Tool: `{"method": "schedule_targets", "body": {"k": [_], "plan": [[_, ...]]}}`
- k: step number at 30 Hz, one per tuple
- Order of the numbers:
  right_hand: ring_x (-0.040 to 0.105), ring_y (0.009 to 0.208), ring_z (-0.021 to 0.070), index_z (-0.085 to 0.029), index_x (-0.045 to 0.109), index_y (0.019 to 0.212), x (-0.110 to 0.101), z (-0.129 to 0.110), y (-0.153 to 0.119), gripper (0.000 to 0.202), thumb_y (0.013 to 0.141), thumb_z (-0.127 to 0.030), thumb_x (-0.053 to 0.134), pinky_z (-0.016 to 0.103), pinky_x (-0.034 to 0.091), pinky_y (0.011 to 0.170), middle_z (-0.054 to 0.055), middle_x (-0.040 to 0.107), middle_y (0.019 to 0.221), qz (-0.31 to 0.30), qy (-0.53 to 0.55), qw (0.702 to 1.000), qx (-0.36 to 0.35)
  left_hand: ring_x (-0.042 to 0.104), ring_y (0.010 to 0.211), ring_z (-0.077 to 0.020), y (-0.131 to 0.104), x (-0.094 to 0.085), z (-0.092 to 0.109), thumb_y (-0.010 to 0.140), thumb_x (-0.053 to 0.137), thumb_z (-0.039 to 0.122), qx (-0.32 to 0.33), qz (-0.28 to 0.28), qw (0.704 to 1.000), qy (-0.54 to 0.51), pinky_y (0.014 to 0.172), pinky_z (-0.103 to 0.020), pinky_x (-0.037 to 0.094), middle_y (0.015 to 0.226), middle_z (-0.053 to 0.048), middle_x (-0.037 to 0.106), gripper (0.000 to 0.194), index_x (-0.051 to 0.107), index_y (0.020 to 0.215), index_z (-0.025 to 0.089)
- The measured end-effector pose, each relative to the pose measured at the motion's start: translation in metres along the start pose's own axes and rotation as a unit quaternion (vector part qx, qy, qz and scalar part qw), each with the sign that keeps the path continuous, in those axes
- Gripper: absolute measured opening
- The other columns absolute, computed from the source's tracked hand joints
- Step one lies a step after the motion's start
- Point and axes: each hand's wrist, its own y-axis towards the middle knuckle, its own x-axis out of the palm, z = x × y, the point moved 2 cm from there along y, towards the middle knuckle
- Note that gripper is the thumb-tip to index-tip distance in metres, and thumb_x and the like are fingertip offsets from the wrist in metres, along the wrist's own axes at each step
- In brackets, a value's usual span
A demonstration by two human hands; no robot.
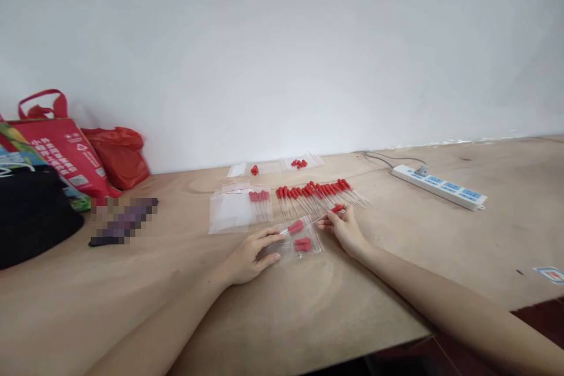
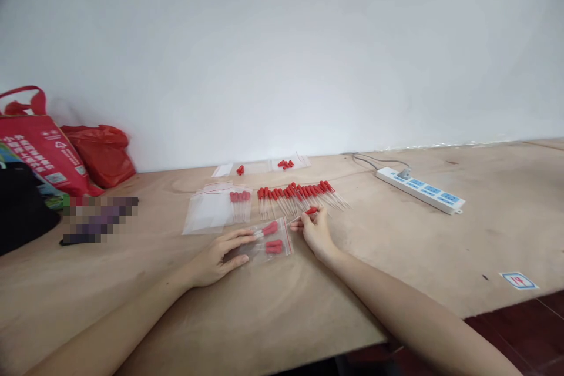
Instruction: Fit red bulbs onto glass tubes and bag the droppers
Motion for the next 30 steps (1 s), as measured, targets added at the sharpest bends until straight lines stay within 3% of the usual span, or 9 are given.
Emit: {"method": "schedule_targets", "body": {"k": [7, 11, 16, 21, 26, 30], "plan": [[0.059, 0.05, 0.0116, -0.024, 0.027, 0.079, 0.0035, 0.005, -0.0059, 0.035, 0.065, -0.025, 0.059, 0.027, 0.05, 0.053, -0.008, 0.053, 0.057, -0.038, -0.011, 0.998, 0.04, 0.043, 0.115, -0.0212, 0.0001, -0.0004, -0.0005, 0.082, 0.048, 0.029, 0.008, 0.006, 1.0, -0.003, 0.096, -0.039, 0.035, 0.127, -0.005, 0.044, 0.037, 0.048, 0.119, 0.028], [0.057, 0.052, 0.0109, -0.02, 0.042, 0.075, 0.0033, 0.0095, -0.0057, 0.028, 0.063, -0.033, 0.064, 0.028, 0.05, 0.058, -0.004, 0.055, 0.059, -0.07, -0.058, 0.994, 0.053, 0.042, 0.116, -0.0213, -0.0001, -0.0007, -0.0004, 0.082, 0.047, 0.029, 0.001, -0.001, 1.0, -0.001, 0.097, -0.04, 0.034, 0.128, -0.007, 0.043, 0.038, 0.047, 0.12, 0.026], [0.05, 0.047, 0.0087, -0.016, 0.056, 0.072, 0.0037, 0.0085, -0.0055, 0.032, 0.056, -0.041, 0.068, 0.024, 0.043, 0.049, -0.003, 0.056, 0.056, -0.135, -0.142, 0.98, 0.035, 0.041, 0.116, -0.0212, -0.0005, 0.0001, -0.0013, 0.082, 0.047, 0.03, 0.006, 0.009, 1.0, 0.001, 0.097, -0.039, 0.033, 0.128, -0.007, 0.044, 0.038, 0.046, 0.12, 0.024], [0.047, 0.043, 0.0076, -0.017, 0.052, 0.071, 0.0042, 0.0077, -0.0046, 0.037, 0.048, -0.035, 0.074, 0.021, 0.038, 0.042, -0.006, 0.053, 0.052, -0.113, -0.14, 0.983, 0.028, 0.041, 0.116, -0.021, -0.0002, 0.0002, -0.0013, 0.082, 0.047, 0.031, 0.007, 0.014, 1.0, 0.008, 0.097, -0.039, 0.033, 0.127, -0.006, 0.045, 0.041, 0.043, 0.122, 0.024], [0.05, 0.047, 0.0078, -0.015, 0.054, 0.064, 0.0055, 0.0098, -0.0024, 0.033, 0.047, -0.036, 0.074, 0.022, 0.04, 0.047, -0.004, 0.057, 0.054, -0.154, -0.142, 0.976, 0.053, 0.042, 0.116, -0.0211, 0.0003, -0.0005, -0.0001, 0.082, 0.047, 0.03, 0.006, 0.012, 1.0, 0.009, 0.097, -0.04, 0.033, 0.128, -0.007, 0.045, 0.041, 0.043, 0.122, 0.023], [0.052, 0.049, 0.0094, -0.015, 0.057, 0.062, 0.0075, 0.0076, -0.0045, 0.031, 0.056, -0.043, 0.068, 0.023, 0.041, 0.05, -0.002, 0.058, 0.055, -0.186, -0.146, 0.97, 0.062, 0.041, 0.116, -0.0209, -0.0001, -0.0012, 0.0013, 0.082, 0.048, 0.03, 0.008, 0.014, 1.0, 0.003, 0.097, -0.04, 0.033, 0.128, -0.007, 0.045, 0.04, 0.044, 0.121, 0.023]]}}
